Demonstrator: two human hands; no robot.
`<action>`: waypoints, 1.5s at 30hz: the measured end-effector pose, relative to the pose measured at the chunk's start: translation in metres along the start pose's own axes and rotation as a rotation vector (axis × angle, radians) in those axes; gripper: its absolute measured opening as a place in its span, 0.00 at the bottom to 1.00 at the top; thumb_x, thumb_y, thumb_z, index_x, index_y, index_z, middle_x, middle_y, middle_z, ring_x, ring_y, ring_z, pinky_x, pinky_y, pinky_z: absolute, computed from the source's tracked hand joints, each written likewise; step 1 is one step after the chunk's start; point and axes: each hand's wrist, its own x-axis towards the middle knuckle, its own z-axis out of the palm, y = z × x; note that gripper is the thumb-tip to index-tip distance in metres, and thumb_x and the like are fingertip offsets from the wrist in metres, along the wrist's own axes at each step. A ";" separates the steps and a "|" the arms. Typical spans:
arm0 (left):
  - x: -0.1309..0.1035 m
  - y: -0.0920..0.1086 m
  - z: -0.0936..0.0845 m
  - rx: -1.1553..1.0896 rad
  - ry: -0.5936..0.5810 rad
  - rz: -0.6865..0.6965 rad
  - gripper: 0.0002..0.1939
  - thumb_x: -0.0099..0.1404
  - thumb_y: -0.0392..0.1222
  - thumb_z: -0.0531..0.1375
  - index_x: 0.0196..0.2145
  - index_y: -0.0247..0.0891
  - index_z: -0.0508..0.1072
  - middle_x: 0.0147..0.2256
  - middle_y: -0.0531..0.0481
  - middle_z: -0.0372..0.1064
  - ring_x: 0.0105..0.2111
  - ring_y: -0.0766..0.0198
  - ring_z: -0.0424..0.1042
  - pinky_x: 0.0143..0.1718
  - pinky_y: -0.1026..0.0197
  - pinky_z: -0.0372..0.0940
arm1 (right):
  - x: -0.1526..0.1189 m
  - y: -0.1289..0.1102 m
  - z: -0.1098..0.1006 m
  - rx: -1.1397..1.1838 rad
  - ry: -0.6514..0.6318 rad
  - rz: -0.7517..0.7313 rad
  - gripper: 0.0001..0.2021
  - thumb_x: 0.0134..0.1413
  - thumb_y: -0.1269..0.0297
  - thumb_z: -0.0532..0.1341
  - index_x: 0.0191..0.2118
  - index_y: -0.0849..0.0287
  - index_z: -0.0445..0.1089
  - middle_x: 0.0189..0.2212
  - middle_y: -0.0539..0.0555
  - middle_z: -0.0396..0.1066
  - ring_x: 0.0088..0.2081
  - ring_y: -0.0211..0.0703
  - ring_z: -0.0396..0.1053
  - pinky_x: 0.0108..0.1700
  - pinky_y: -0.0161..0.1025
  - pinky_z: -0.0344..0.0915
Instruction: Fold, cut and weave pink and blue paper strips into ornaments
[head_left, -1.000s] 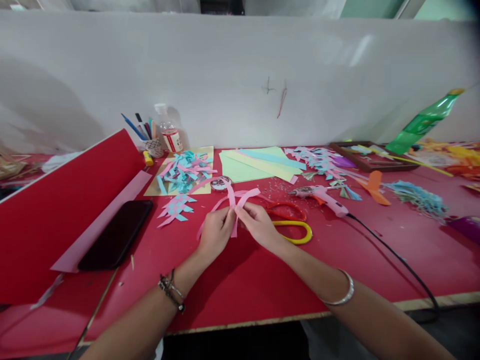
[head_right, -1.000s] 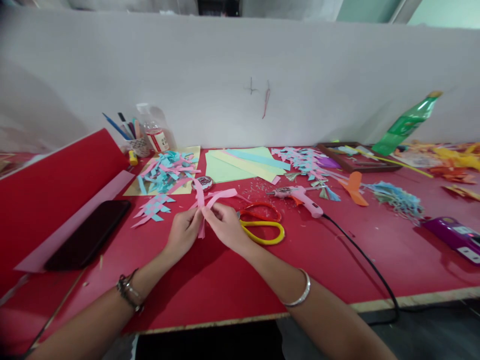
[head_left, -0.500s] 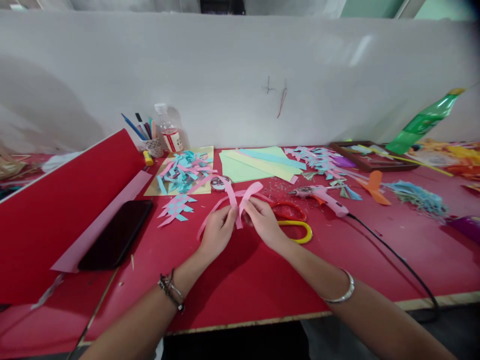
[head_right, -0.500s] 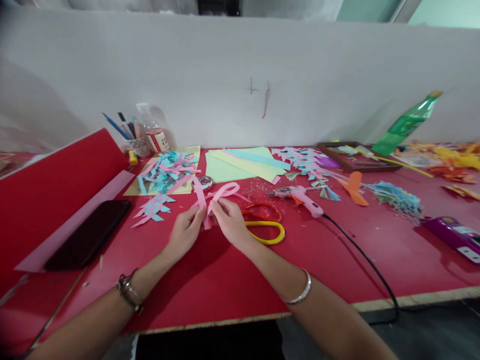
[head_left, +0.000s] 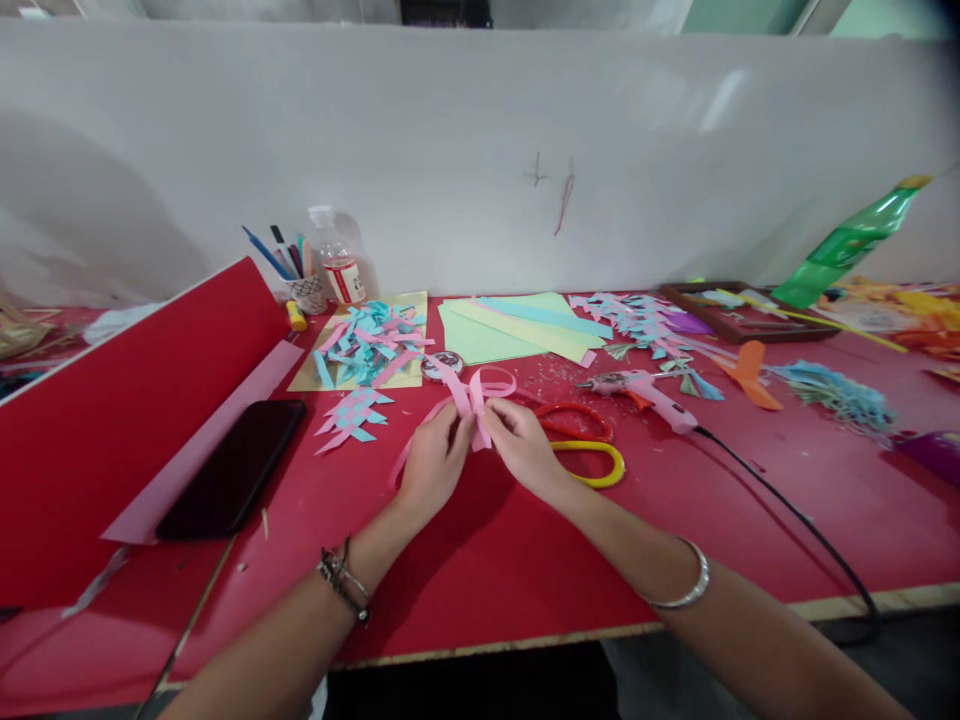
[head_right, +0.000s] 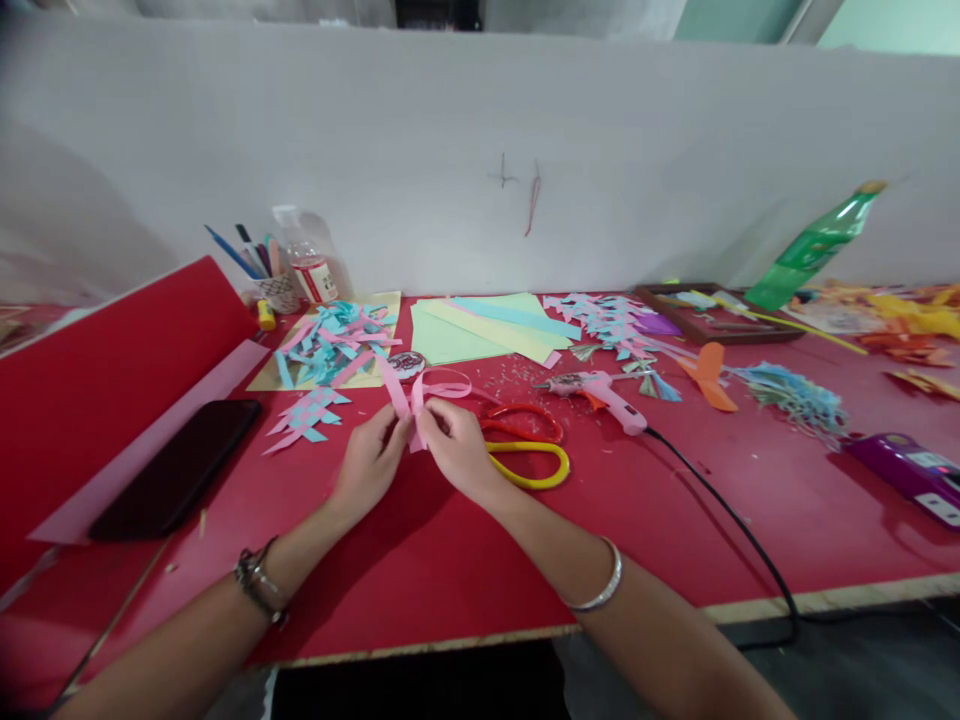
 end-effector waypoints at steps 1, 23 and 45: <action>0.000 0.000 0.000 0.000 0.003 0.000 0.10 0.64 0.41 0.46 0.27 0.37 0.61 0.23 0.54 0.59 0.23 0.69 0.58 0.24 0.66 0.51 | 0.000 0.000 0.000 -0.012 -0.006 -0.004 0.14 0.53 0.59 0.49 0.20 0.58 0.52 0.17 0.45 0.48 0.20 0.32 0.48 0.22 0.32 0.47; 0.000 0.000 0.004 -0.201 0.120 -0.135 0.14 0.63 0.43 0.46 0.21 0.38 0.54 0.19 0.58 0.50 0.20 0.71 0.52 0.22 0.68 0.49 | -0.003 -0.001 0.002 0.020 -0.029 0.030 0.16 0.54 0.58 0.50 0.19 0.59 0.56 0.14 0.45 0.55 0.18 0.32 0.54 0.22 0.31 0.51; 0.008 0.006 -0.015 -0.291 0.091 -0.095 0.17 0.64 0.47 0.46 0.20 0.37 0.56 0.18 0.58 0.53 0.18 0.73 0.52 0.21 0.69 0.51 | 0.003 0.004 -0.006 -0.175 0.080 -0.079 0.14 0.52 0.58 0.51 0.20 0.59 0.56 0.17 0.45 0.51 0.21 0.33 0.52 0.24 0.32 0.50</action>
